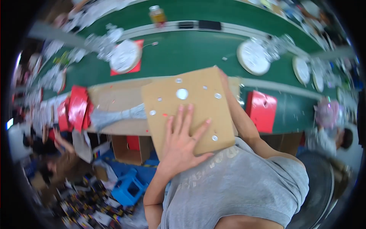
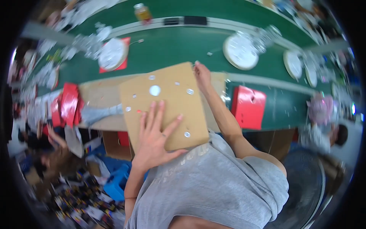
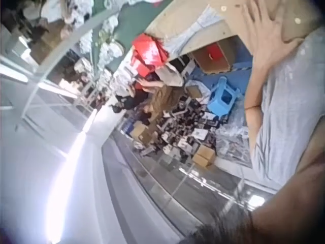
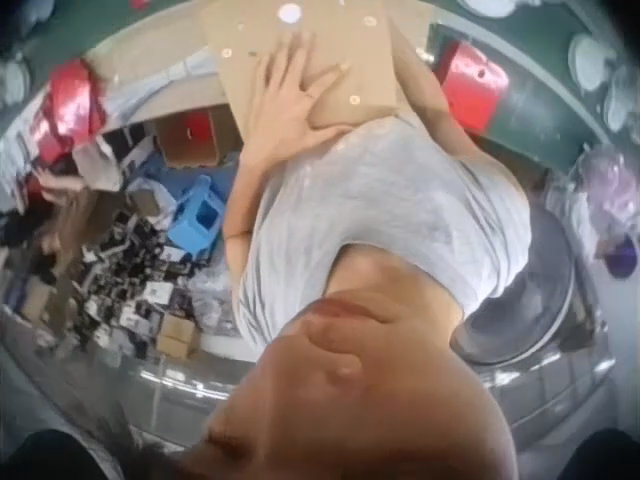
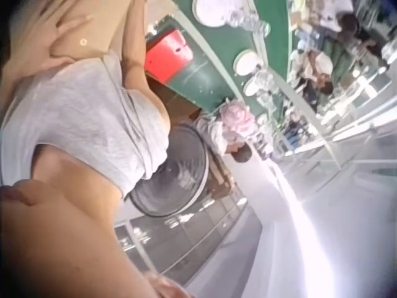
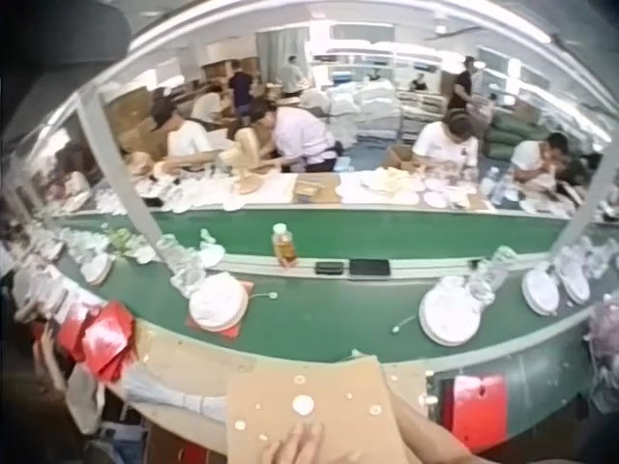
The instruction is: Threading lighting filaments through a template and packing components into boxes at an assembly station.
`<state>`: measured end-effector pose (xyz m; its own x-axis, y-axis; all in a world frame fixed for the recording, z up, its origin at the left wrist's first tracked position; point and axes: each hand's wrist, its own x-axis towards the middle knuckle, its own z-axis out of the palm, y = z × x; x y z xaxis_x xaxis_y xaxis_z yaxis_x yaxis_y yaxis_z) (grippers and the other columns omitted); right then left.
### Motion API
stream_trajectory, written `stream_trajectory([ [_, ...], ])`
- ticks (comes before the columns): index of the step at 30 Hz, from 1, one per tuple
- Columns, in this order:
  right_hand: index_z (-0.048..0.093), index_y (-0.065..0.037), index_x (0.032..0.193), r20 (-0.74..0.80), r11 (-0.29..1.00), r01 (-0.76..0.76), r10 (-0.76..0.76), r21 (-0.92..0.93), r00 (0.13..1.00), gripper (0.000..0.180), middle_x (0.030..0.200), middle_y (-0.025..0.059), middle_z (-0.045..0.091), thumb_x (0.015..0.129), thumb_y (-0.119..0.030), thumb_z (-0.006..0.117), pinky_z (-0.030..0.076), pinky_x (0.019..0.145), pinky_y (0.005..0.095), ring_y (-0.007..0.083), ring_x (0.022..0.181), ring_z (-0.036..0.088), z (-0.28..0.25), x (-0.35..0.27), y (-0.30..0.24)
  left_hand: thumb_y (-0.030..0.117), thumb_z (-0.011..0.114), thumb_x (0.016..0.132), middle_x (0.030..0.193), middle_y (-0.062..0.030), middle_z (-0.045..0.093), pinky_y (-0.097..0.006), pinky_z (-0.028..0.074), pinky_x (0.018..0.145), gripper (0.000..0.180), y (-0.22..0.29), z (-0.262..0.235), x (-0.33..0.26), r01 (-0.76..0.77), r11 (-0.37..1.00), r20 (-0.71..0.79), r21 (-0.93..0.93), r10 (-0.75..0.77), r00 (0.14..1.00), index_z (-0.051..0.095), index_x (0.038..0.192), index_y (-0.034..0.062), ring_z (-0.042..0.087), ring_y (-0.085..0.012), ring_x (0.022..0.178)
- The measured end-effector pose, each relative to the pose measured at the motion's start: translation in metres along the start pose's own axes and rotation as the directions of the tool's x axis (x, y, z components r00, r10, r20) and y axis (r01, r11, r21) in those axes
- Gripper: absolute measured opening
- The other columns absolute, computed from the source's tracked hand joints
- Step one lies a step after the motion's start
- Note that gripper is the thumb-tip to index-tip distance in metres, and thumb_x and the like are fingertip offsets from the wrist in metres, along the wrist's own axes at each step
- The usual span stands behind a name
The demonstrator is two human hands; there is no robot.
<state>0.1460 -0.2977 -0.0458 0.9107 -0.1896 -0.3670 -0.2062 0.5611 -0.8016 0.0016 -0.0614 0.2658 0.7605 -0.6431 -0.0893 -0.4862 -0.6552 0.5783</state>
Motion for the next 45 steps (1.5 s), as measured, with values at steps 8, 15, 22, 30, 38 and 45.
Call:
stream_trajectory([
  [8,0.064,-0.003,0.099,0.091,0.531,0.828,-0.847,0.178,0.524,0.016,0.096,0.0055,0.067,0.097,-0.017,0.057,0.048,0.086,0.0336,0.0149,0.091,0.061,-0.051,-0.218,-0.371,0.03,0.087,0.064,0.153,-0.016,0.036,-0.066,0.017,0.111,0.081,-0.019,0.017,0.0,-0.114,0.992,-0.117,0.057,0.121,0.986,0.056,0.137,0.0182,0.029,-0.0394,0.144],
  [15,0.073,-0.005,0.092,0.816,-0.05,0.832,-0.237,-0.553,0.528,0.017,0.089,0.0071,0.061,0.077,-0.001,0.066,0.049,0.061,0.0294,0.0207,0.073,0.062,0.108,-0.252,-0.281,0.028,0.088,0.062,0.152,-0.0151,0.04,-0.067,0.02,0.11,0.076,-0.023,0.023,-0.005,-0.133,0.984,-0.146,0.12,0.15,0.978,0.061,0.133,0.0191,0.033,-0.0387,0.142],
  [22,0.068,-0.003,0.084,0.823,-0.037,0.822,-0.001,-0.568,0.568,0.011,0.088,0.0087,0.063,0.073,-0.002,0.068,0.055,0.063,0.0362,0.0248,0.08,0.066,0.086,-0.242,-0.215,0.027,0.089,0.059,0.151,-0.0132,0.042,-0.064,0.022,0.111,0.075,-0.021,0.023,-0.011,-0.138,0.985,-0.161,0.107,0.154,0.975,0.064,0.13,0.0248,0.034,-0.0365,0.142],
  [30,0.07,-0.002,0.092,0.829,-0.119,0.821,-0.106,-0.559,0.549,0.022,0.092,0.0098,0.062,0.07,0.0,0.067,0.056,0.067,0.0352,0.0256,0.081,0.065,0.081,-0.237,-0.211,0.026,0.087,0.064,0.151,-0.0151,0.038,-0.07,0.02,0.109,0.077,-0.018,0.017,-0.005,-0.123,0.985,-0.087,0.123,0.134,0.987,0.059,0.135,0.0266,0.03,-0.0387,0.143],
  [38,0.066,0.001,0.098,0.891,-0.243,0.87,0.051,-0.428,0.452,0.026,0.088,0.0088,0.057,0.072,-0.006,0.066,0.055,0.06,0.0322,0.0215,0.078,0.063,0.078,-0.235,-0.217,0.024,0.089,0.061,0.151,-0.0132,0.042,-0.065,0.02,0.112,0.074,-0.02,0.02,-0.001,-0.122,0.988,-0.14,0.096,0.135,0.981,0.063,0.13,0.0261,0.034,-0.037,0.142],
  [45,0.063,0.004,0.088,0.918,-0.4,0.874,0.159,-0.277,0.363,0.023,0.082,0.0083,0.053,0.071,-0.011,0.065,0.055,0.058,0.0292,0.0183,0.083,0.063,0.084,-0.237,-0.217,0.026,0.087,0.063,0.152,-0.0163,0.038,-0.07,0.02,0.109,0.077,-0.025,0.019,0.001,-0.149,0.985,-0.116,0.092,0.159,0.98,0.06,0.135,0.0242,0.03,-0.04,0.143],
])
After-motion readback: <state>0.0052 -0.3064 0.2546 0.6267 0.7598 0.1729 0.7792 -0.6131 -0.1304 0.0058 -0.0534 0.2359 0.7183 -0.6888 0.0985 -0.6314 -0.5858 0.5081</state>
